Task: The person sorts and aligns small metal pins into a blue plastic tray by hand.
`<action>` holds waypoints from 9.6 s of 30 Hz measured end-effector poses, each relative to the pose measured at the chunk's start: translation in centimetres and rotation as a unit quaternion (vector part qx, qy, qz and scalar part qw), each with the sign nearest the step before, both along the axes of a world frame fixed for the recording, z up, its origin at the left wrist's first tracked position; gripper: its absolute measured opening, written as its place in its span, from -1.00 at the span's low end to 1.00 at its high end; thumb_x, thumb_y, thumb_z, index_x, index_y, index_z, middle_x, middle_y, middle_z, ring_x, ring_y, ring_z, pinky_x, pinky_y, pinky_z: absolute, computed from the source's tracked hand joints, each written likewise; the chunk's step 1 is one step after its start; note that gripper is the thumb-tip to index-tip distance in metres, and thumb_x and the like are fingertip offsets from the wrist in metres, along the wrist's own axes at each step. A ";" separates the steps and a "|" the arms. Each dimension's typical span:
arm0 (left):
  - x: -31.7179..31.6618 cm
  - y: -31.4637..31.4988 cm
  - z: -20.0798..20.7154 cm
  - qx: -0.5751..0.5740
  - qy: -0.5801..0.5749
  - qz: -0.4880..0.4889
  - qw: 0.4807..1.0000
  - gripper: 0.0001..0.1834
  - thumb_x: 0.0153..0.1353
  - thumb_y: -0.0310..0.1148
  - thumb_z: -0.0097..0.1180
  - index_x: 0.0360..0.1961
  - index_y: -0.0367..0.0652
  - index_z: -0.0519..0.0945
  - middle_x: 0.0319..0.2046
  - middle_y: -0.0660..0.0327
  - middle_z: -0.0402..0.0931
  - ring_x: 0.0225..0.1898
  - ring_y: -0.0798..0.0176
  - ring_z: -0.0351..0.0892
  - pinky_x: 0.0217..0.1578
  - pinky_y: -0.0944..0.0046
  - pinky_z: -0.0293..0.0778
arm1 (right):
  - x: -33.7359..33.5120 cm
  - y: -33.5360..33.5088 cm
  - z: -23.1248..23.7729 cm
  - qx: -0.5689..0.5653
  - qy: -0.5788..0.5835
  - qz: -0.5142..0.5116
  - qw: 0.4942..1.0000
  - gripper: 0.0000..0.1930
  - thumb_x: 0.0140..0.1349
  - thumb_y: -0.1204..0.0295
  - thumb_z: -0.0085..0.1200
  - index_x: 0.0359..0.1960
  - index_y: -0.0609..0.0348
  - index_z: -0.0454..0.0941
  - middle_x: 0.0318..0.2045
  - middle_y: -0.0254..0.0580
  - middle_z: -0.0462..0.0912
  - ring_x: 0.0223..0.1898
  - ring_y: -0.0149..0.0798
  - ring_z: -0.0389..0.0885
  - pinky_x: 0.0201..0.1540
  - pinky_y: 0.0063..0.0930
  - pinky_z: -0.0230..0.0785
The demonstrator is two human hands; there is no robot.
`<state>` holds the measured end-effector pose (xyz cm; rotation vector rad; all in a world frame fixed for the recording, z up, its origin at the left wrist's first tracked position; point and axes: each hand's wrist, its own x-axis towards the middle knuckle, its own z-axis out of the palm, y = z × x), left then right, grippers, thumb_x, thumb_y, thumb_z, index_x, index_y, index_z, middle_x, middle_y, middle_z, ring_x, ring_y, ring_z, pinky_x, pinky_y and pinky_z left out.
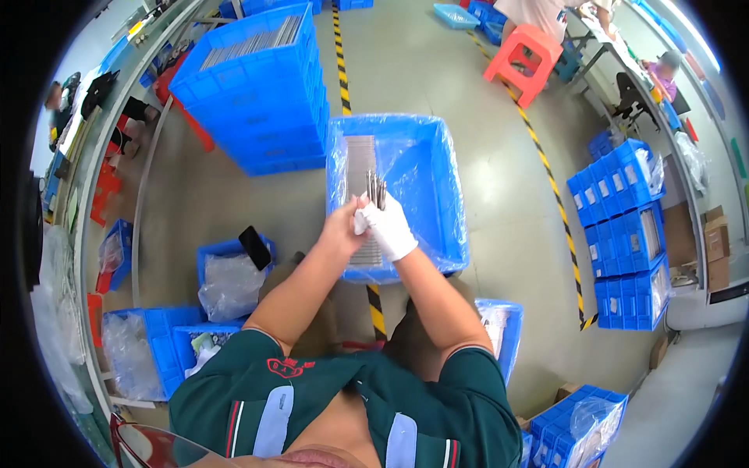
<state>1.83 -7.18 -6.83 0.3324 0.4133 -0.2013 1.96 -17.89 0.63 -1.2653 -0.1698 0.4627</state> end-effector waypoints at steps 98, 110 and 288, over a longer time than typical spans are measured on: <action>-0.9 4.4 6.8 0.400 -0.138 -0.050 0.905 -0.86 0.10 -0.42 0.10 -0.42 -0.30 0.53 -0.64 0.31 0.41 -0.63 0.48 0.32 -0.57 0.49 0.26 | 0.1 -2.5 0.5 -0.362 -0.240 -0.098 0.896 -0.88 0.09 0.48 0.08 -0.38 0.25 0.47 -0.67 -0.24 0.42 -0.61 -0.47 0.27 -0.50 -0.54 0.25; -1.6 4.0 6.4 0.431 -0.163 -0.101 0.882 -0.87 0.07 -0.42 0.14 -0.46 -0.28 0.53 -0.62 0.31 0.42 -0.59 0.49 0.30 -0.53 0.48 0.24 | -0.2 -2.5 1.0 -0.391 -0.242 -0.071 0.885 -0.88 0.06 0.47 0.10 -0.43 0.25 0.47 -0.67 -0.26 0.41 -0.60 -0.49 0.26 -0.50 -0.55 0.24; -1.4 8.6 7.5 0.360 -0.101 -0.005 0.928 -0.82 0.19 -0.36 0.00 -0.43 -0.27 0.50 -0.61 0.36 0.35 -0.64 0.55 0.17 -0.61 0.53 0.11 | 13.2 5.4 -7.7 0.004 0.177 -0.075 0.981 -0.28 0.25 -0.13 -0.47 0.22 0.23 0.06 0.21 -0.12 0.14 0.18 -0.30 0.16 0.17 -0.48 0.03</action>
